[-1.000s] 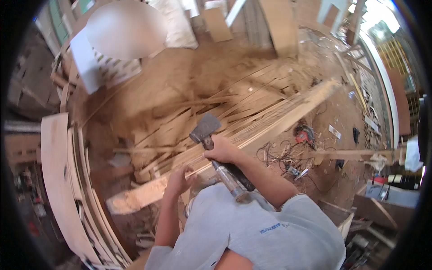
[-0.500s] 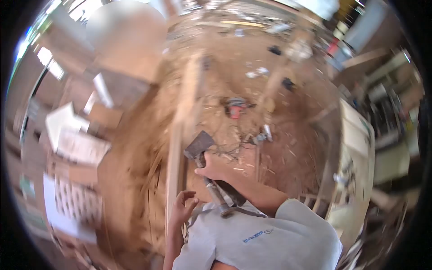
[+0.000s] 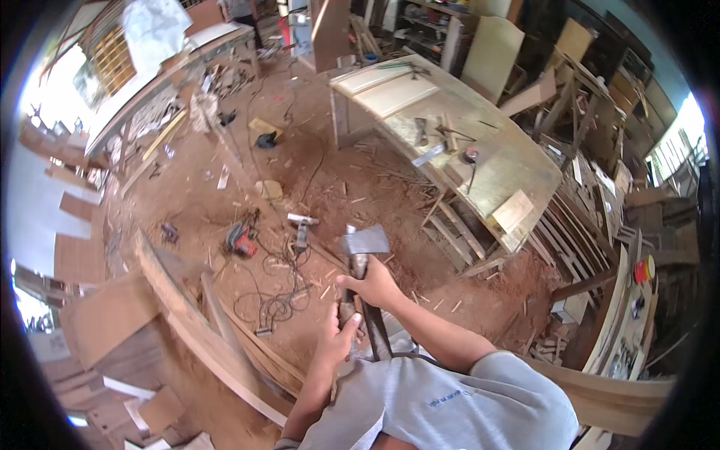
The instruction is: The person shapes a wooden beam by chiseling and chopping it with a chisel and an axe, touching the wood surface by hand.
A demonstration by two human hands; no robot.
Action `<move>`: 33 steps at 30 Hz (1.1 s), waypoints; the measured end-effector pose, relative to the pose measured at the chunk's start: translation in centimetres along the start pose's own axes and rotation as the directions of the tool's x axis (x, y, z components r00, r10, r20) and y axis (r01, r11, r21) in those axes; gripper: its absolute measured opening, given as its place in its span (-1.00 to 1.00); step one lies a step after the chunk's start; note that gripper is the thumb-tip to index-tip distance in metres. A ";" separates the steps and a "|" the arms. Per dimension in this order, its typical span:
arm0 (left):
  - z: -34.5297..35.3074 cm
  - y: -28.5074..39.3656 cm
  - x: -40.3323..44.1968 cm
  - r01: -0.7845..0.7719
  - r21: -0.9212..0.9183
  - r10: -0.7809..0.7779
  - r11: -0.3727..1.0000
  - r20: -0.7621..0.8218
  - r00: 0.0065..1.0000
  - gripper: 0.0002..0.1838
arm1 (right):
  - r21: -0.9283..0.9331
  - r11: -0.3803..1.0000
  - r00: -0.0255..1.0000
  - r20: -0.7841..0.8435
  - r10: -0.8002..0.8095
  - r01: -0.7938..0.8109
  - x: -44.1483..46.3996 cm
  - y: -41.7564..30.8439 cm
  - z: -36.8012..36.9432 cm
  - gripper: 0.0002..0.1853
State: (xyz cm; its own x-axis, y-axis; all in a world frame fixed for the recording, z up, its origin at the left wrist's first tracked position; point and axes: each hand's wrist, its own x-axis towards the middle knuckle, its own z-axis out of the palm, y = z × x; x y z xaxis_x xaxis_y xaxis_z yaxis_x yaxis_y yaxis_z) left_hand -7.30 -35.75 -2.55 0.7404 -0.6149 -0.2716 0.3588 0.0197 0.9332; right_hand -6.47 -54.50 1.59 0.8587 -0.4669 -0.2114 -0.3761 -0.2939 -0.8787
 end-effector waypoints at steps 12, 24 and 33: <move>8.2 -1.7 16.6 0.052 0.271 -0.080 0.961 0.094 0.992 -0.56 | 0.220 0.942 0.881 -0.350 0.318 -0.252 13.7 12.4 -17.1 -0.48; 16.5 -0.9 51.9 0.001 0.625 0.101 0.781 -0.128 0.987 -0.44 | -0.288 0.914 0.730 -0.683 0.014 -0.287 60.9 25.9 -26.4 -0.38; 23.8 -1.8 72.8 -0.049 0.781 0.119 0.622 -0.032 0.992 -0.37 | 0.035 0.950 0.827 -0.481 0.289 -0.312 60.4 26.5 -32.3 -0.48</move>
State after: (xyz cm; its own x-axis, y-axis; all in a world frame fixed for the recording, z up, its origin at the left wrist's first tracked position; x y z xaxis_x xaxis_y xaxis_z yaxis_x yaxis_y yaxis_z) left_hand 32.45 -99.32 -18.42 0.7957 -0.5823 -0.1666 -0.2569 -0.5735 0.7779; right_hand 24.25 -117.44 -20.62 0.4341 -0.8728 -0.2230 -0.6128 -0.1046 -0.7833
